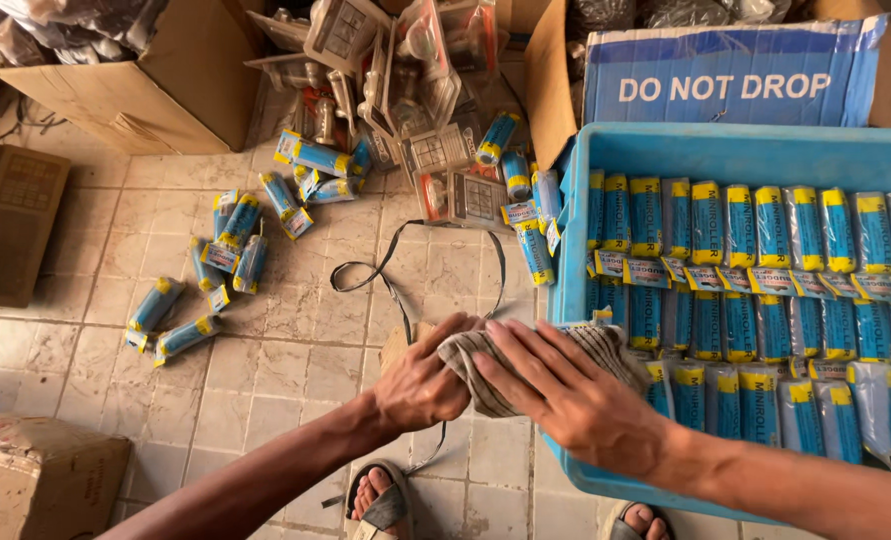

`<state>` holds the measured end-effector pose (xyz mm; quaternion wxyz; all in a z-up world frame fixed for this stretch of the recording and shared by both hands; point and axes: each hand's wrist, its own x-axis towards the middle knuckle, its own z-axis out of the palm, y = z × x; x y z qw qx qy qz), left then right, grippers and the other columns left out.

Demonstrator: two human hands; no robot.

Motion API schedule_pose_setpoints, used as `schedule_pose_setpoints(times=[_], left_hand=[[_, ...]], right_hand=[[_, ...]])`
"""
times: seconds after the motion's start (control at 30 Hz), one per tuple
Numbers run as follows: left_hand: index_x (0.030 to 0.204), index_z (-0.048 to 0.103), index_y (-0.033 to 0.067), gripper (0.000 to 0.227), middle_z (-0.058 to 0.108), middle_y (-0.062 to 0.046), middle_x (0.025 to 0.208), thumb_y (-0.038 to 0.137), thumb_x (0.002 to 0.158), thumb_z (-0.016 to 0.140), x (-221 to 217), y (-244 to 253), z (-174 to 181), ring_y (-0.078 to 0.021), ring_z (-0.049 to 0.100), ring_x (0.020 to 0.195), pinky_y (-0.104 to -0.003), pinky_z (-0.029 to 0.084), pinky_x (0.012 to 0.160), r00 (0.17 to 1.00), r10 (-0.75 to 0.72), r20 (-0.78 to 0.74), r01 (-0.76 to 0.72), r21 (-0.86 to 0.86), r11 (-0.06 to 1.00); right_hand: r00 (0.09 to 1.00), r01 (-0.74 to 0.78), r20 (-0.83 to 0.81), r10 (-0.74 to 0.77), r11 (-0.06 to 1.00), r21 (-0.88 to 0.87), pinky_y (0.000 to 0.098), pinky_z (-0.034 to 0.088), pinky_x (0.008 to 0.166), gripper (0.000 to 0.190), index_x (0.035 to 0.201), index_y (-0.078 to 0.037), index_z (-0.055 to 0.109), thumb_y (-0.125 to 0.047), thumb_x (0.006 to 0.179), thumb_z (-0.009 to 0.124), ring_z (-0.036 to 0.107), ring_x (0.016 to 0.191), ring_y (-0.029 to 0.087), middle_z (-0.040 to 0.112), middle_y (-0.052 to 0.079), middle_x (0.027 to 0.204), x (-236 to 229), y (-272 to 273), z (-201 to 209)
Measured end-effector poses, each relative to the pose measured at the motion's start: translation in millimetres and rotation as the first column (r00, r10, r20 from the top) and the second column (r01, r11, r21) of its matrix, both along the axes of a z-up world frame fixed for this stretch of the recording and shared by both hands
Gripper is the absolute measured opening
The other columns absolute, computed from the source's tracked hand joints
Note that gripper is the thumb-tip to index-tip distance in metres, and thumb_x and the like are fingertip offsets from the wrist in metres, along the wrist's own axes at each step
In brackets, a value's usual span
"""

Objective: The person picks up packaged paint rollers from the floor and a blue crate, wipes them with a cloth, and then arranges them neatly back into the blue crate.

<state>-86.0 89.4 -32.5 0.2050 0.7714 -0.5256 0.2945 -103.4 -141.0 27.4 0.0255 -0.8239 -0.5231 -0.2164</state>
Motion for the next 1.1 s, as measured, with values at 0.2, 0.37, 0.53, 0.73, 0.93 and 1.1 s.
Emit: schedule_pose_setpoints(times=[0.2,0.37,0.53,0.73,0.93,1.1], left_hand=[[0.121,0.056,-0.0128,0.026,0.062,-0.023,0.114,0.000,0.101,0.046,-2,16,28,-0.0326,0.068,0.102,-0.044,0.055,0.095,0.959,0.247,0.139,-0.274,0.231,0.934],[0.109,0.062,-0.0124,0.023,0.066,-0.025,0.106,-0.006,0.095,0.045,3,2,13,-0.0358,0.069,0.098,-0.047,0.055,0.096,0.979,0.177,0.102,-0.192,0.157,0.969],[0.097,0.065,-0.0121,0.027,0.063,-0.028,0.102,-0.004,0.098,0.039,11,-1,32,-0.0391,0.068,0.094,-0.050,0.057,0.092,0.996,0.046,0.077,-0.051,0.064,0.997],[0.115,0.059,-0.0130,0.024,0.064,-0.022,0.106,0.005,0.102,0.051,21,-1,27,-0.0315,0.069,0.096,-0.042,0.056,0.089,0.977,0.153,0.150,-0.176,0.154,0.972],[0.079,0.064,-0.0107,0.025,0.058,-0.022,0.083,-0.011,0.089,0.041,23,-17,17,-0.0379,0.065,0.080,-0.053,0.056,0.093,0.991,-0.127,0.036,0.127,0.005,0.992],[0.115,0.057,-0.0141,0.027,0.063,-0.023,0.106,0.007,0.103,0.045,29,0,29,-0.0322,0.068,0.095,-0.042,0.055,0.090,0.992,0.080,0.100,-0.095,0.147,0.985]], right_hand=[[0.964,0.240,-0.100,-0.247,0.968,-0.081,0.0380,0.051,0.106,0.061,0.142,0.009,0.038,0.014,0.083,0.052,0.055,0.125,0.037,0.047,0.031,0.140,14,-44,-48],[0.982,0.142,-0.141,-0.129,0.986,0.088,0.0452,0.034,0.115,0.062,0.146,0.004,0.035,0.006,0.084,0.041,0.042,0.136,0.039,0.039,0.029,0.147,11,-20,-8],[1.000,0.006,-0.002,-0.006,0.999,0.035,0.0459,0.033,0.118,0.047,0.148,0.001,0.034,-0.007,0.103,0.027,0.042,0.138,0.037,0.038,0.029,0.149,16,-23,-17],[0.950,0.306,-0.068,-0.305,0.952,-0.006,0.0385,0.045,0.112,0.052,0.141,0.012,0.039,0.011,0.089,0.043,0.053,0.128,0.035,0.049,0.028,0.140,17,-43,-18],[0.986,0.167,-0.007,-0.167,0.986,-0.028,0.0490,0.033,0.115,0.049,0.147,-0.003,0.038,-0.011,0.101,0.024,0.044,0.136,0.037,0.040,0.027,0.148,1,-26,-11],[0.916,0.373,-0.144,-0.373,0.927,-0.029,0.0375,0.056,0.099,0.061,0.141,0.008,0.041,0.007,0.083,0.061,0.059,0.120,0.036,0.052,0.029,0.136,19,-63,-45]])
